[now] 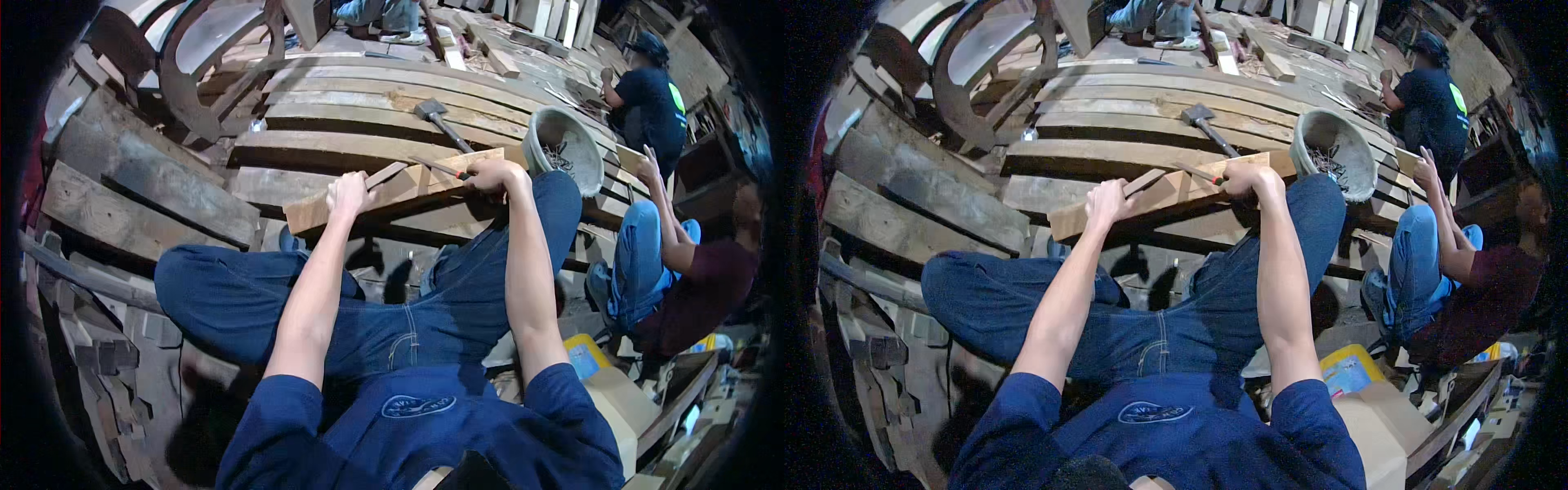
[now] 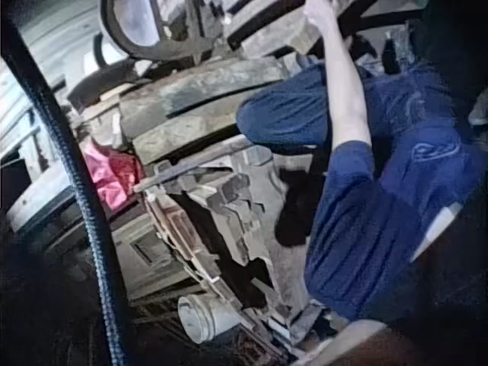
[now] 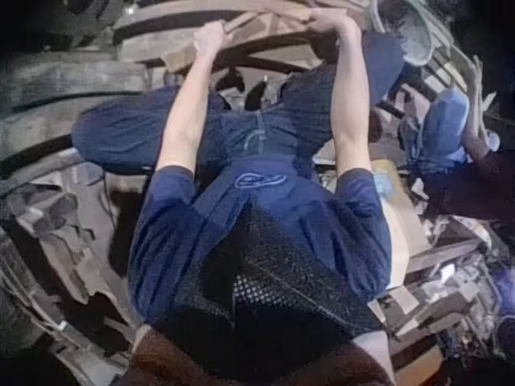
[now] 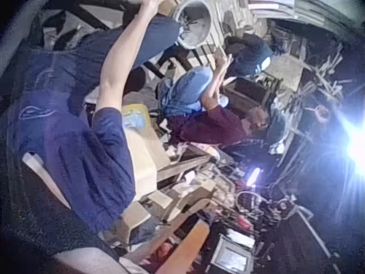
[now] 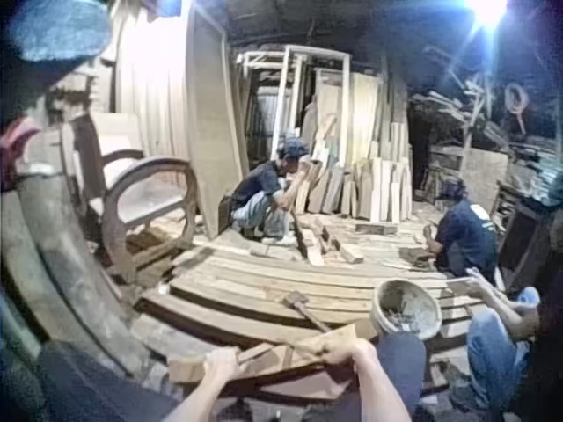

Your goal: Use a metal file to shape and smooth the edges of a small wooden block.

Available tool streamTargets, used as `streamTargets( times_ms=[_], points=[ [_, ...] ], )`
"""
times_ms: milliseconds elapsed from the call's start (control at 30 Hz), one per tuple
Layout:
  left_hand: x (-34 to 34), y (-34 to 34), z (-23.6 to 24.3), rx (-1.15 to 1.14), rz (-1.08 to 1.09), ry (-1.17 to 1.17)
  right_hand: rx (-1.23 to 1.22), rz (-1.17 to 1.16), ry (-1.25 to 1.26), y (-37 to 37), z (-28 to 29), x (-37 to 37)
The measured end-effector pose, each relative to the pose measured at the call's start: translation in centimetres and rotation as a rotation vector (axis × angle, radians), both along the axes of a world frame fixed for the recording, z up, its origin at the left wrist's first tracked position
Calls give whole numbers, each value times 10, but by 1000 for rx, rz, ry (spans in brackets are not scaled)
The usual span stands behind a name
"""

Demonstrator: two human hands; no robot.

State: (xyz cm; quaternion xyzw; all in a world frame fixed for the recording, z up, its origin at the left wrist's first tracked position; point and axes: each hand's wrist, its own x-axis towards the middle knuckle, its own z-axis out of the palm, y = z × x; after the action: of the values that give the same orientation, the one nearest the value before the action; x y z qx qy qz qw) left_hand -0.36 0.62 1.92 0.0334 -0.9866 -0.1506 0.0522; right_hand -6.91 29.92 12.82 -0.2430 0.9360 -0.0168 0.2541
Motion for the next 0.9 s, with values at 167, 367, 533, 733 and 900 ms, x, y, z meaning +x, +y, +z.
streamTargets(
  times_ms=[167,367,533,733,900],
  points=[
    [5,-5,-13,-3,42,-16,-159,-270,88,-29,41,48],
    [15,-5,-11,2,37,-15,-429,-288,521,-70,6,161],
    [13,1,-1,45,100,-53,-397,-291,476,-89,-26,171],
    [11,5,-14,-39,24,38,-278,-139,641,-120,-45,119],
    [18,-3,3,25,69,-46,-226,-139,565,-97,-8,179]
  ],
)
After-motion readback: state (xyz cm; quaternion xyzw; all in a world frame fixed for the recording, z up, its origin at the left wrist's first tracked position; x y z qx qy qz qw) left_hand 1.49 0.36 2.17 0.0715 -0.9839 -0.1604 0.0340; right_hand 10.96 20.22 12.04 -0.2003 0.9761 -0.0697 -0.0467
